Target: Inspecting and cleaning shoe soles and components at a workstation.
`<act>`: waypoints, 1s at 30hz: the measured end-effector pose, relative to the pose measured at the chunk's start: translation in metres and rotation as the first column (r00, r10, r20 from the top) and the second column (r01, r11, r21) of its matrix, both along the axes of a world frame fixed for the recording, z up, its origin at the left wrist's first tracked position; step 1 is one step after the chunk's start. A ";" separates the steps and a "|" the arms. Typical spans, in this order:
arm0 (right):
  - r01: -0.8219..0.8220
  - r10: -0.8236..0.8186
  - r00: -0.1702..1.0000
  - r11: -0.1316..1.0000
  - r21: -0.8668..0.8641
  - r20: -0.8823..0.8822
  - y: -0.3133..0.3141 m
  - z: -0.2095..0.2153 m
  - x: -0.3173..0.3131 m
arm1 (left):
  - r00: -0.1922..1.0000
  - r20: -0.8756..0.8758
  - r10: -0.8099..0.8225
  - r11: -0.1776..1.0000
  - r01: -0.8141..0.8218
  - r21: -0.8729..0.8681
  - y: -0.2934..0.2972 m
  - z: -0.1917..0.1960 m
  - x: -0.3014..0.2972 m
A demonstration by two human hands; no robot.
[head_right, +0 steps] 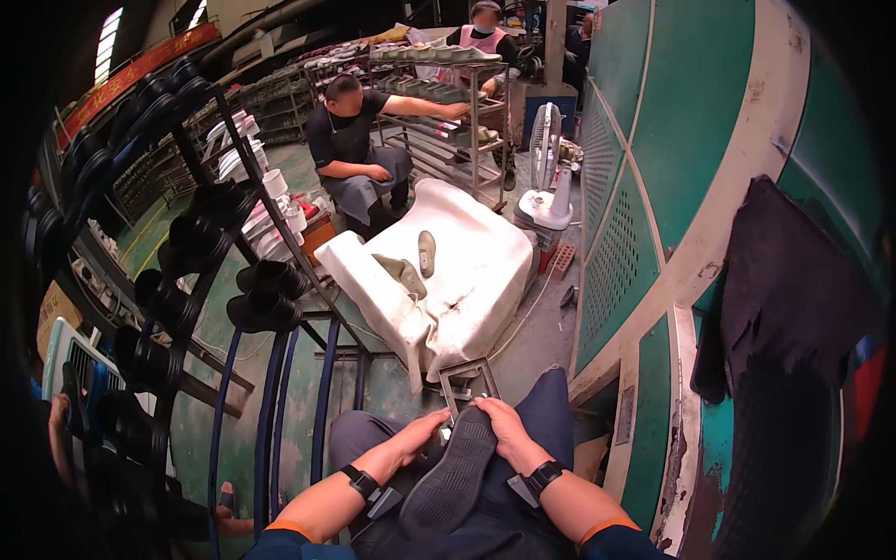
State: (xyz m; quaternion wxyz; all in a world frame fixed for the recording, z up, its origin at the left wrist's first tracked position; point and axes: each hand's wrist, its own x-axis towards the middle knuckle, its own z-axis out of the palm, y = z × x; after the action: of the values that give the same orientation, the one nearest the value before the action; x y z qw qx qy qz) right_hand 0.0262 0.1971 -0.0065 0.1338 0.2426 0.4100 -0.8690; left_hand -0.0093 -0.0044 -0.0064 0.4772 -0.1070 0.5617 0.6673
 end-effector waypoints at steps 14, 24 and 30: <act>-0.088 0.182 0.956 0.927 0.365 -0.231 -0.021 0.006 -0.025 | 0.995 0.081 0.063 0.988 -0.074 0.138 0.007 -0.006 0.000; -0.260 0.345 0.884 0.924 0.282 -0.317 -0.025 -0.001 -0.013 | 0.977 -0.024 0.214 0.954 -0.203 0.221 0.012 -0.018 -0.019; -0.188 0.330 0.872 0.908 0.373 -0.362 -0.032 0.002 -0.007 | 0.939 0.281 0.200 0.932 -0.270 0.241 0.020 -0.024 -0.019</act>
State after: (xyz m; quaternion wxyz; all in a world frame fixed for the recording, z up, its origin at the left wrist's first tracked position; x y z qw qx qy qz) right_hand 0.0195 0.1653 -0.0050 0.1180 0.0122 0.5960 -0.7942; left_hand -0.0284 0.0160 -0.0308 0.4708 -0.1903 0.3813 0.7725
